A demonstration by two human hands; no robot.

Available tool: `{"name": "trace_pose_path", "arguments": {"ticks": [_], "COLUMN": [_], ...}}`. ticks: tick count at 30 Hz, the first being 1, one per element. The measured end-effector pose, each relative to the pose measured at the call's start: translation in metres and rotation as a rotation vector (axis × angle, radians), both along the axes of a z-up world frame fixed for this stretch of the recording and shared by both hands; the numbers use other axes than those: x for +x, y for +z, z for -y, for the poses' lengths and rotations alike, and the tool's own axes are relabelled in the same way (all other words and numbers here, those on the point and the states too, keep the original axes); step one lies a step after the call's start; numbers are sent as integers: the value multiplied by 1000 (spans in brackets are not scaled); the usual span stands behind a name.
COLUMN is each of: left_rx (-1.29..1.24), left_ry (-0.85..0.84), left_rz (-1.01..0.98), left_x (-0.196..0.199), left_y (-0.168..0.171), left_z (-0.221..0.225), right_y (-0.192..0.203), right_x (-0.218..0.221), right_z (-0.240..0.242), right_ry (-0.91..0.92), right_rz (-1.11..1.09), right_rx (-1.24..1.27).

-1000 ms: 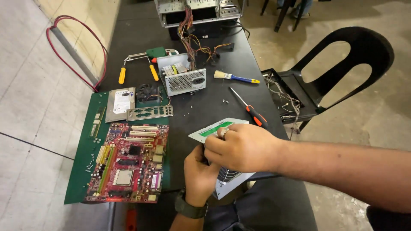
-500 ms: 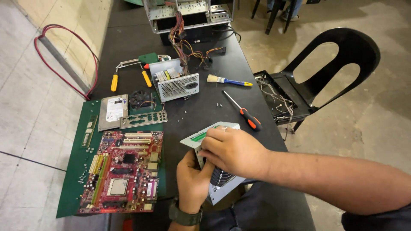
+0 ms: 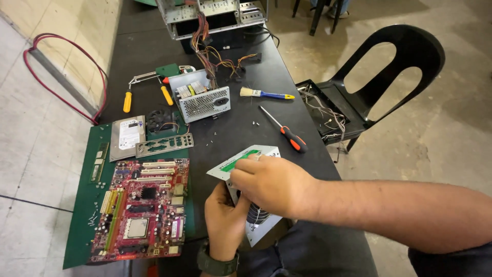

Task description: Disassembling a computer power supply unit to remove and clean the fan grill using a screwdriver.

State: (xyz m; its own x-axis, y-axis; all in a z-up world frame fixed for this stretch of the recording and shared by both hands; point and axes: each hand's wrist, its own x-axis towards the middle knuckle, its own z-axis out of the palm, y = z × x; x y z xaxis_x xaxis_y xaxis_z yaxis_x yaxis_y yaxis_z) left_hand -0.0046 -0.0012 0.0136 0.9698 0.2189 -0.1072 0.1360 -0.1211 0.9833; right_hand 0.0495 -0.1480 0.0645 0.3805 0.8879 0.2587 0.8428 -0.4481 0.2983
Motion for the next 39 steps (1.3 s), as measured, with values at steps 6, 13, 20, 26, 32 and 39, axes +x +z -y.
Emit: {"name": "trace_pose_path", "arguments": {"ticks": [6,13,20,26,32,39], "left_rx": [-69,-69,-35,86,2,-42], "left_ry": [-16,4,11,-11,1,43], "left_rz": [62,10,76,254,193,197], "left_x": [-1,0,1,-3,-4,-6], "left_y": [2,6,6,13,43,56], "left_z": [0,1,2,0,1,1], "right_y": [17,7,17,21,18,25], "right_x": [-1,-2,3,5,5,-1], "right_z": [2,1,11,16,13,9], "right_ry": [89,120,257,260,299,318], "right_rz": [-470,-488,-331,-175,-25,66], "right_rx": [579,766,558,401,476,533]}}
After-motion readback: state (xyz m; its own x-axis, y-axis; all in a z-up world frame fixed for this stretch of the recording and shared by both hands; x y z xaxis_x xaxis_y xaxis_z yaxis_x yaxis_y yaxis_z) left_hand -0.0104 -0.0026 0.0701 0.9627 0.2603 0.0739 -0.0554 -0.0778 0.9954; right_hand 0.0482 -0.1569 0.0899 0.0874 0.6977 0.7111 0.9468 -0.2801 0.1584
